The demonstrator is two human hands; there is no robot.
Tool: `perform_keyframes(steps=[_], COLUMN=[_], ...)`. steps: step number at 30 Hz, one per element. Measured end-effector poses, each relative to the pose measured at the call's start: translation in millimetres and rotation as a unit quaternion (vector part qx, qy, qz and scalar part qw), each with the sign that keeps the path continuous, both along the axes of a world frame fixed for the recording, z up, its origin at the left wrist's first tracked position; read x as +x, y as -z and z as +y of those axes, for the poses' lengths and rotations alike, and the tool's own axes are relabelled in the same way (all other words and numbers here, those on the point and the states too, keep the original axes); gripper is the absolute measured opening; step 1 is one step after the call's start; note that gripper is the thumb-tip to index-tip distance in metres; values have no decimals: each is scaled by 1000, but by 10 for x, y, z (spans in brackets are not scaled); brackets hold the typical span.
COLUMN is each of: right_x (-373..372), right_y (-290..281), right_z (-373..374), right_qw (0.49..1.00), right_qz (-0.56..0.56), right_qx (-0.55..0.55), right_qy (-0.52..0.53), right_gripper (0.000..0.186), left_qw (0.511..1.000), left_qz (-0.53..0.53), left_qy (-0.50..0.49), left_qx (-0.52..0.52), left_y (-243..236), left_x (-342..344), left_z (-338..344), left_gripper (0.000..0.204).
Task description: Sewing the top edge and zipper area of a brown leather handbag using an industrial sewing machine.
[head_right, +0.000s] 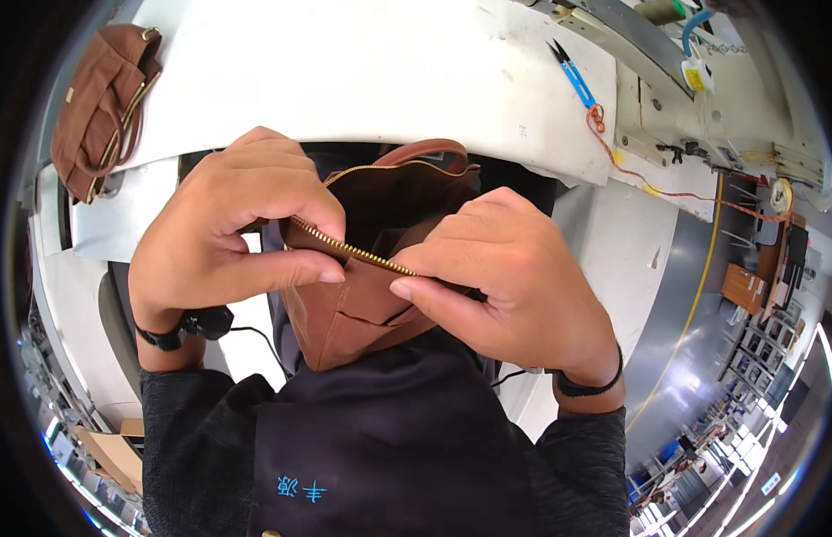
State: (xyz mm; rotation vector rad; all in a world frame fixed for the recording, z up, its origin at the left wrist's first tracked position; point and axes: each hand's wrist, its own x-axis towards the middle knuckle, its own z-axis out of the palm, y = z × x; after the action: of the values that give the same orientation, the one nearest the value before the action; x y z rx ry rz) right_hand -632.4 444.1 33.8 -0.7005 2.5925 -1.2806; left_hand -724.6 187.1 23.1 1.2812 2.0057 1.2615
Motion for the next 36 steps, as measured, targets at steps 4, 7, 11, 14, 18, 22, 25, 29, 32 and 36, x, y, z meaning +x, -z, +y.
perform_keyframes(steps=[4,7,11,14,18,22,25,29,32,36], right_x=[-17,-40,-7,63,178,235,242,231,234,252], right_y=[16,78,103,100,167,249,256,247,246,252], right_z=[-70,-145,-193,-194,-234,-215,-169,-156,-171,-177], right_qw=[998,997,994,991,984,978,979,984,983,982], right_qz=[-10,16,47,63,117,146,143,123,126,128], right_qx=[56,79,84,111,109,116,114,105,109,111], right_qy=[12,18,42,42,74,91,85,69,74,84], right_gripper=[10,12,13,16,22,28,30,32,33,32], left_qw=[995,980,961,953,940,948,953,959,959,964], left_qz=[-36,84,143,164,204,201,180,151,157,153], left_qy=[-76,-178,-238,-254,-266,-243,-237,-235,-226,-211], left_qx=[53,-25,-20,21,65,47,50,40,66,58], left_y=[86,42,90,201,337,409,438,461,474,461], left_x=[151,309,503,574,710,759,722,632,581,586], left_z=[3,14,76,85,107,59,55,114,141,91], left_gripper=[24,26,28,28,31,34,29,22,23,23])
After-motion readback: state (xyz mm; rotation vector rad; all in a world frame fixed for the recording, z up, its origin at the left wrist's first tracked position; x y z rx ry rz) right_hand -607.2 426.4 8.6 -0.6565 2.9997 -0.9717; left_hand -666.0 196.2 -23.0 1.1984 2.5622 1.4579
